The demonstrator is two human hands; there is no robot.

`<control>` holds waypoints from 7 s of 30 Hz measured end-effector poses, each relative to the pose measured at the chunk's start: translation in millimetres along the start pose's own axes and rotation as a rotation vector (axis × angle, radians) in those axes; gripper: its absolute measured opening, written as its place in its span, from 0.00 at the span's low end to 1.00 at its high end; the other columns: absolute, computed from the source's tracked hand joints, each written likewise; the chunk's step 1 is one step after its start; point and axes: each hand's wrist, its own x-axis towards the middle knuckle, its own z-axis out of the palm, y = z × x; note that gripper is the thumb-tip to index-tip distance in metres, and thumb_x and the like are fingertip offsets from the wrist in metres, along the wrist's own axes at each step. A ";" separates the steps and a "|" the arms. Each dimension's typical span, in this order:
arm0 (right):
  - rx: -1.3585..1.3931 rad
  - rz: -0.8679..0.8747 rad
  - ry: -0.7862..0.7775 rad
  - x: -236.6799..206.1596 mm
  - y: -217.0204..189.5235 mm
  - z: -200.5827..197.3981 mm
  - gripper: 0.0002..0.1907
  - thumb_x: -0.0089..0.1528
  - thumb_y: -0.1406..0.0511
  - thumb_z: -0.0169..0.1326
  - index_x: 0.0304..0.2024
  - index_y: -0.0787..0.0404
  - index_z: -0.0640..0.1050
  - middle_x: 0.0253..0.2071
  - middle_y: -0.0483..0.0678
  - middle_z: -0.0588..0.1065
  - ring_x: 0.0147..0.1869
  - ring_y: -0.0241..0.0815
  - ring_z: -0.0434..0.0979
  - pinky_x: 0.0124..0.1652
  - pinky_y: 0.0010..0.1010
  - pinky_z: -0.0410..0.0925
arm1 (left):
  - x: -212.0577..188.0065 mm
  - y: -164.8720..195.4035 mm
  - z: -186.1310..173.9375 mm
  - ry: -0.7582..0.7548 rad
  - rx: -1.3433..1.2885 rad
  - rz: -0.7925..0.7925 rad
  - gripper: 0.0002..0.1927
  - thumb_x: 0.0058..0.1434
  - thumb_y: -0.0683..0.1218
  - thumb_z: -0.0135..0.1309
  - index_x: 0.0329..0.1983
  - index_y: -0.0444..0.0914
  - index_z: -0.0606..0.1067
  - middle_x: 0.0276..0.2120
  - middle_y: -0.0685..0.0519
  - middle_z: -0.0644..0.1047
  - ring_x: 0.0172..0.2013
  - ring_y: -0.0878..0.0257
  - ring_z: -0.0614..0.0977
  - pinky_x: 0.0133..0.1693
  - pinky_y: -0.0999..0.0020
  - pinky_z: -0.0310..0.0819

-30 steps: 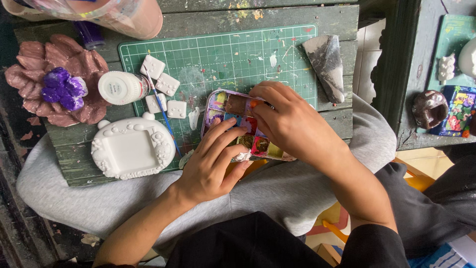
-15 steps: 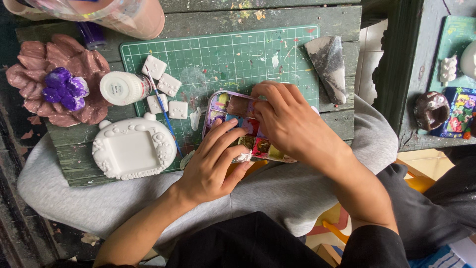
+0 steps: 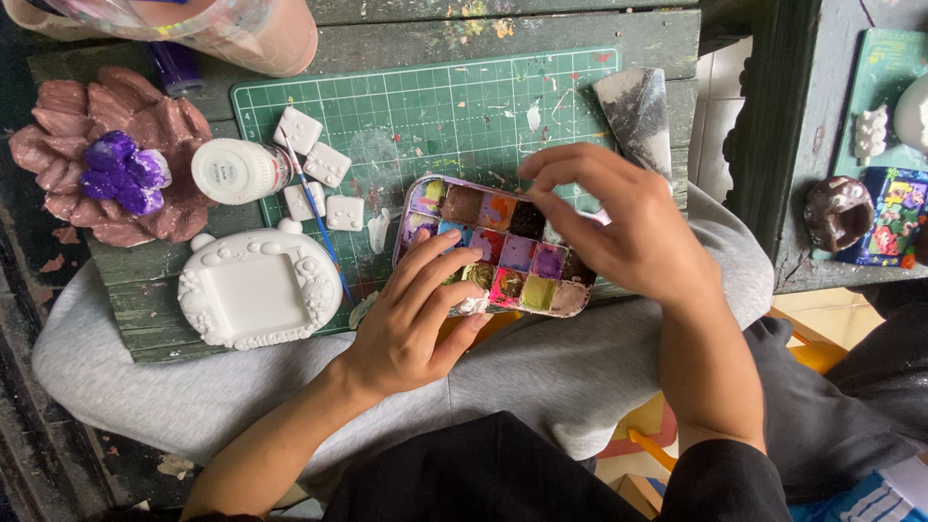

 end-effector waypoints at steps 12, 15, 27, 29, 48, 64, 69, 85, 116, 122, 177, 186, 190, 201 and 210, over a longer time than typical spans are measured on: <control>-0.174 0.019 0.554 10.4 40.7 9.2 0.09 0.73 0.74 0.66 0.44 0.67 0.77 0.36 0.47 0.81 0.39 0.33 0.84 0.40 0.21 0.76 | 22.7 13.2 -20.0 0.148 0.035 -0.005 0.14 0.65 0.43 0.63 0.50 0.35 0.73 0.61 0.42 0.71 0.67 0.41 0.69 0.70 0.45 0.63; -0.210 0.008 0.598 10.6 34.4 0.4 0.06 0.73 0.74 0.60 0.50 0.67 0.75 0.38 0.47 0.82 0.41 0.34 0.84 0.42 0.22 0.74 | 32.1 17.4 -31.3 0.210 0.176 -0.072 0.13 0.65 0.42 0.64 0.50 0.36 0.75 0.56 0.44 0.72 0.61 0.44 0.71 0.64 0.48 0.67; -0.791 -0.178 0.304 12.3 29.4 5.6 0.23 0.75 0.68 0.55 0.71 0.65 0.67 0.48 0.49 0.79 0.74 0.52 0.67 0.73 0.53 0.54 | 59.1 10.7 -41.3 0.207 0.605 -0.280 0.20 0.64 0.37 0.61 0.59 0.30 0.74 0.56 0.42 0.70 0.57 0.46 0.70 0.60 0.50 0.65; -0.697 -0.181 0.301 8.3 27.9 7.3 0.21 0.75 0.69 0.55 0.69 0.66 0.69 0.50 0.51 0.78 0.72 0.52 0.68 0.73 0.52 0.56 | 58.5 10.1 -40.2 0.179 0.625 -0.237 0.23 0.64 0.36 0.61 0.62 0.29 0.74 0.61 0.41 0.68 0.62 0.45 0.68 0.65 0.50 0.64; -0.216 -0.288 0.080 -5.1 25.2 35.8 0.17 0.57 0.75 0.57 0.50 0.62 0.76 0.56 0.50 0.73 0.66 0.55 0.71 0.63 0.48 0.65 | 49.8 -9.9 -10.3 -0.126 0.443 -0.006 0.36 0.63 0.71 0.58 0.54 0.36 0.77 0.73 0.37 0.55 0.71 0.40 0.53 0.69 0.37 0.51; -0.178 -0.338 0.030 -6.2 26.7 34.3 0.12 0.54 0.71 0.57 0.41 0.63 0.80 0.56 0.52 0.73 0.66 0.55 0.70 0.63 0.51 0.63 | 47.4 -16.8 -1.2 -0.085 0.500 0.008 0.37 0.65 0.72 0.56 0.52 0.34 0.75 0.71 0.37 0.59 0.71 0.43 0.58 0.70 0.40 0.54; -0.286 -0.313 -0.013 -5.1 24.1 36.1 0.17 0.56 0.64 0.57 0.48 0.62 0.79 0.62 0.55 0.69 0.69 0.58 0.67 0.65 0.53 0.60 | 43.8 -20.6 0.2 -0.001 0.384 -0.002 0.39 0.62 0.72 0.59 0.57 0.38 0.65 0.69 0.39 0.60 0.70 0.41 0.59 0.66 0.37 0.55; -0.377 -0.292 -0.105 -5.6 26.3 38.4 0.23 0.56 0.58 0.54 0.52 0.60 0.79 0.67 0.58 0.64 0.74 0.59 0.61 0.69 0.59 0.55 | 38.8 -25.1 1.5 0.035 0.335 0.023 0.51 0.57 0.82 0.46 0.62 0.38 0.57 0.67 0.37 0.62 0.69 0.40 0.61 0.69 0.36 0.52; -0.387 -0.259 -0.084 -2.6 21.8 42.4 0.20 0.57 0.57 0.57 0.45 0.64 0.79 0.67 0.58 0.65 0.75 0.60 0.60 0.70 0.58 0.55 | 35.2 -29.6 6.2 0.045 0.347 0.004 0.50 0.61 0.81 0.45 0.65 0.37 0.56 0.67 0.39 0.62 0.70 0.42 0.61 0.70 0.35 0.51; -0.395 -0.250 -0.101 -1.7 21.0 41.9 0.18 0.57 0.57 0.57 0.44 0.63 0.78 0.68 0.57 0.65 0.75 0.59 0.60 0.70 0.58 0.55 | 36.6 -28.2 4.4 0.038 0.348 -0.009 0.49 0.61 0.81 0.44 0.65 0.37 0.57 0.66 0.39 0.63 0.69 0.42 0.61 0.70 0.36 0.51; -0.583 -0.239 -0.033 -5.4 21.8 47.7 0.33 0.63 0.37 0.56 0.53 0.54 0.80 0.70 0.57 0.63 0.73 0.62 0.60 0.67 0.58 0.56 | 37.1 -29.4 5.3 0.045 0.334 -0.020 0.47 0.62 0.80 0.43 0.63 0.38 0.59 0.66 0.41 0.63 0.70 0.43 0.61 0.71 0.36 0.50; -0.563 -0.256 -0.030 -4.7 24.4 48.7 0.33 0.62 0.38 0.59 0.53 0.56 0.80 0.70 0.57 0.64 0.73 0.60 0.61 0.68 0.58 0.56 | 37.8 -29.5 3.8 0.044 0.324 -0.012 0.47 0.62 0.81 0.44 0.63 0.38 0.58 0.66 0.40 0.63 0.70 0.44 0.61 0.71 0.36 0.49; -0.550 -0.254 -0.029 -4.8 23.1 48.8 0.31 0.62 0.39 0.59 0.50 0.56 0.80 0.70 0.57 0.65 0.73 0.61 0.62 0.67 0.59 0.57 | 37.5 -30.4 4.2 0.038 0.334 -0.008 0.47 0.62 0.81 0.44 0.63 0.38 0.58 0.65 0.40 0.63 0.70 0.43 0.61 0.71 0.36 0.49; -0.335 -0.256 0.015 -3.3 21.9 38.3 0.23 0.62 0.51 0.62 0.49 0.61 0.78 0.65 0.58 0.67 0.67 0.60 0.67 0.64 0.55 0.59 | 39.7 -30.2 4.2 0.037 0.324 -0.021 0.49 0.60 0.81 0.44 0.64 0.38 0.57 0.64 0.42 0.64 0.69 0.45 0.63 0.71 0.38 0.47; -0.174 -0.191 0.032 0.3 21.2 28.5 0.15 0.60 0.70 0.63 0.50 0.60 0.78 0.47 0.47 0.77 0.54 0.48 0.76 0.56 0.38 0.67 | 28.7 -10.8 -9.4 -0.121 0.294 -0.056 0.62 0.48 0.71 0.68 0.73 0.41 0.47 0.69 0.37 0.58 0.71 0.41 0.60 0.67 0.41 0.46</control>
